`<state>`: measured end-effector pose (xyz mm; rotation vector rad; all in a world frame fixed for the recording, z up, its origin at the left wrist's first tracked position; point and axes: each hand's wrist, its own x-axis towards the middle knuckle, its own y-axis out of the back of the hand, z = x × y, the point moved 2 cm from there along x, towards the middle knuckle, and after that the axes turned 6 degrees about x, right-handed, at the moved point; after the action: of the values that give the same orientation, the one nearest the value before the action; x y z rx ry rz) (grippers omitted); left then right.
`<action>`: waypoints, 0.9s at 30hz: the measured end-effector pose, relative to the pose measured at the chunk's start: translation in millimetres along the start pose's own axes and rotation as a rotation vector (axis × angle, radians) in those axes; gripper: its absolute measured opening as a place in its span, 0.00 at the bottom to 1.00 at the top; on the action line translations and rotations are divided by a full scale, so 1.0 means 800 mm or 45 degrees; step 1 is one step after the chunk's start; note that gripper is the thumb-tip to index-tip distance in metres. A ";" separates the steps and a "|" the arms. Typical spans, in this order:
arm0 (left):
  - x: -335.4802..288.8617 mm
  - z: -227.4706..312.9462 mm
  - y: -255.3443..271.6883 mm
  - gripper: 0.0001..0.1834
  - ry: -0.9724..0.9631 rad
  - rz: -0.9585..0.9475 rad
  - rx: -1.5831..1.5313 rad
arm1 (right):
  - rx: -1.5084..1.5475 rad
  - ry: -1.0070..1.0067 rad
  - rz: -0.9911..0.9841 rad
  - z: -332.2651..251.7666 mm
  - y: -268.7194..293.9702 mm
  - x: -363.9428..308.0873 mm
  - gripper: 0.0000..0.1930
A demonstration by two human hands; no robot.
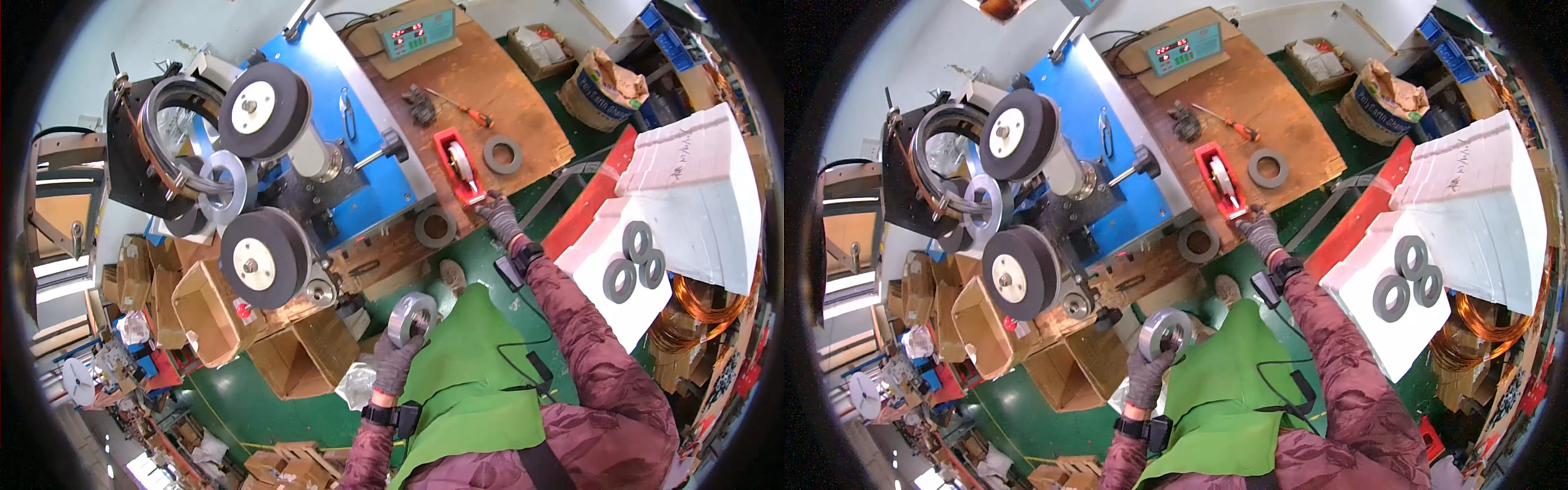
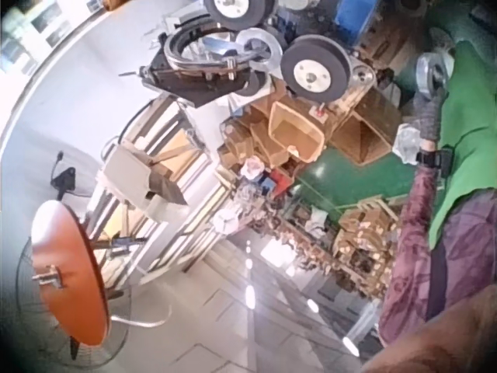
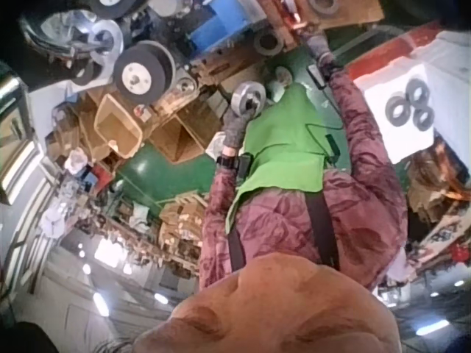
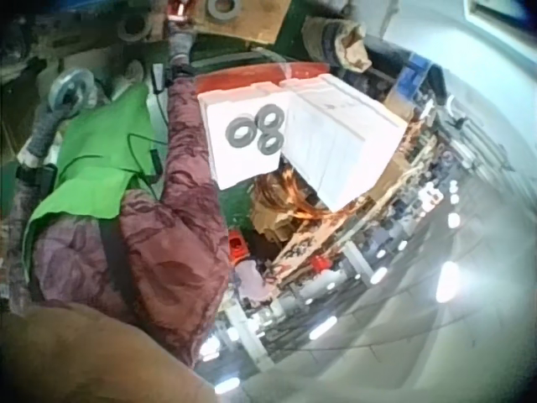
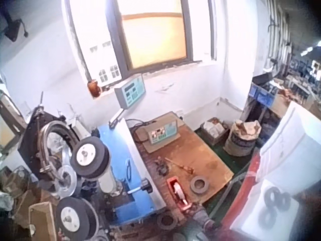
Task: Operating a specialized winding machine to wrap or wind metal toroidal rings.
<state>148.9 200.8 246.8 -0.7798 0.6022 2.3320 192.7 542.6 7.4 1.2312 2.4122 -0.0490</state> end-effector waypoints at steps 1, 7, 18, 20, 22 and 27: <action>0.004 -0.006 0.002 0.24 -0.024 -0.002 0.086 | -0.185 -0.068 -0.013 -0.020 0.003 -0.008 0.29; 0.004 0.013 0.001 0.23 -0.100 -0.016 0.139 | -0.311 0.093 0.114 -0.037 0.005 -0.012 0.29; -0.007 0.024 0.005 0.18 -0.277 -0.012 0.244 | -0.476 -0.131 0.000 -0.019 0.044 -0.053 0.34; -0.005 0.028 0.007 0.19 -0.277 -0.025 0.312 | -0.336 -0.147 -0.154 -0.029 0.049 -0.065 0.34; -0.005 0.029 0.008 0.19 -0.287 0.005 0.376 | -0.090 -0.214 -0.613 -0.074 0.034 -0.091 0.35; -0.005 0.040 0.006 0.21 -0.539 0.001 0.640 | 0.016 0.005 -1.472 -0.267 -0.016 -0.191 0.34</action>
<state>136.2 214.1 273.8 -0.0532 0.9330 2.1133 184.2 465.6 258.8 -0.2909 2.7657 -0.3884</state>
